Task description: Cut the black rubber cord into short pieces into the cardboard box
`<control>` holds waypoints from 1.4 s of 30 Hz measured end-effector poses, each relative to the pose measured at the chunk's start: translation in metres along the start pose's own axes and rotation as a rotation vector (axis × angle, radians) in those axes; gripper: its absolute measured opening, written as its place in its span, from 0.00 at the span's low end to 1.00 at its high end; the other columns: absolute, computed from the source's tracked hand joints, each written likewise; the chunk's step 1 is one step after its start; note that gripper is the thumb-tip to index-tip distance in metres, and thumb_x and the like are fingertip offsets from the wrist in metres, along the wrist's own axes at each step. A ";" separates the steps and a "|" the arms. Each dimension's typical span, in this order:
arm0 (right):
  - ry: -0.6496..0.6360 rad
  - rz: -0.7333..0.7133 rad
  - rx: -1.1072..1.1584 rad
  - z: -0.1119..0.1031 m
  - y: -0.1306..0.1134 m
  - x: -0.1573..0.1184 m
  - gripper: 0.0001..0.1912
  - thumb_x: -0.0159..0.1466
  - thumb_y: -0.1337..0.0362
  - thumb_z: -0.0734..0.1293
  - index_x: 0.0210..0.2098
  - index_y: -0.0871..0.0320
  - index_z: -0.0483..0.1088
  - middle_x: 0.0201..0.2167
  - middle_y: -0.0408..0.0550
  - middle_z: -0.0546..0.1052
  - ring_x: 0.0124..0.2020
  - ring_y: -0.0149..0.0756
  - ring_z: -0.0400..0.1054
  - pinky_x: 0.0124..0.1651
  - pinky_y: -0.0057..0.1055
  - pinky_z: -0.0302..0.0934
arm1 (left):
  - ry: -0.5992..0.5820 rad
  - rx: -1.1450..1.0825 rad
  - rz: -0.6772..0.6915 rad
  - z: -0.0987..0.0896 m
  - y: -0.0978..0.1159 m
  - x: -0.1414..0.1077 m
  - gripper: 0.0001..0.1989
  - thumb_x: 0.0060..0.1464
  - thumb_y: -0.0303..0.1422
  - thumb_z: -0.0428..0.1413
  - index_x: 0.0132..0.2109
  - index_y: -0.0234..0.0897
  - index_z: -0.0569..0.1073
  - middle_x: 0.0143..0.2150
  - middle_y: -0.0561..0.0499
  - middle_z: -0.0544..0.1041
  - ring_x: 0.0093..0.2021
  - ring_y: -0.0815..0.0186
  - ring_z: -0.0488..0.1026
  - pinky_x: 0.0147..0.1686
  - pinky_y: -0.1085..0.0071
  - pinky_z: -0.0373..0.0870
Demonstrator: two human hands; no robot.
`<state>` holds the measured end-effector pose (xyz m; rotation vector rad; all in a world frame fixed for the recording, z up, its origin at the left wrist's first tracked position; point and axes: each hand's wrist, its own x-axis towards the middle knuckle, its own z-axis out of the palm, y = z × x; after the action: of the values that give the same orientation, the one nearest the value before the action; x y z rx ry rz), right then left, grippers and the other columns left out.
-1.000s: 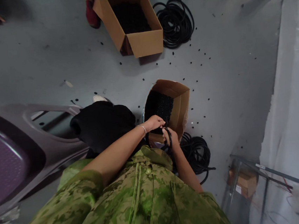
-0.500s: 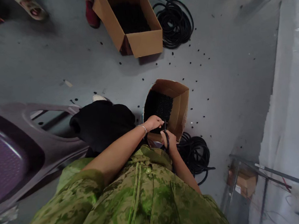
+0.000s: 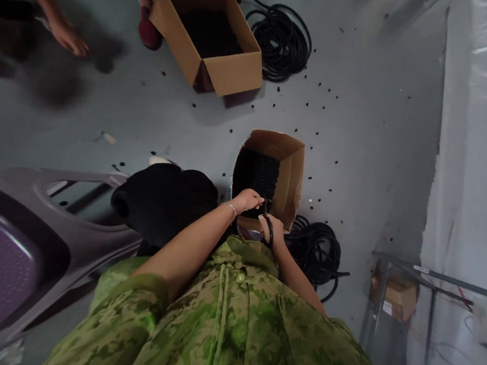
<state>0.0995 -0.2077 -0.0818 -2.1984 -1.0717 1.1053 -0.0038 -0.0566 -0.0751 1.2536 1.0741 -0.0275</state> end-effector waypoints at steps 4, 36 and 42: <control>-0.043 0.019 0.023 -0.002 -0.004 0.006 0.22 0.65 0.45 0.61 0.38 0.55 0.76 0.17 0.39 0.71 0.19 0.33 0.67 0.27 0.26 0.62 | 0.037 -0.019 0.033 -0.002 -0.001 0.000 0.17 0.51 0.39 0.61 0.19 0.35 0.72 0.16 0.55 0.67 0.18 0.73 0.56 0.23 0.72 0.50; -0.070 0.020 0.071 -0.007 -0.005 0.012 0.21 0.63 0.47 0.64 0.41 0.57 0.78 0.15 0.39 0.71 0.18 0.35 0.67 0.27 0.29 0.64 | 0.058 0.173 0.051 -0.002 0.001 0.004 0.17 0.58 0.36 0.54 0.22 0.35 0.74 0.19 0.53 0.71 0.21 0.70 0.62 0.26 0.72 0.54; -0.154 -0.010 0.016 -0.023 -0.005 0.011 0.19 0.63 0.49 0.64 0.40 0.57 0.78 0.14 0.38 0.70 0.18 0.34 0.67 0.29 0.29 0.64 | -0.111 0.217 0.136 -0.002 -0.005 0.004 0.17 0.53 0.38 0.57 0.20 0.35 0.72 0.17 0.54 0.68 0.20 0.71 0.60 0.25 0.72 0.53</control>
<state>0.1200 -0.1972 -0.0699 -2.1212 -1.1312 1.2914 -0.0057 -0.0550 -0.0809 1.5005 0.9053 -0.1115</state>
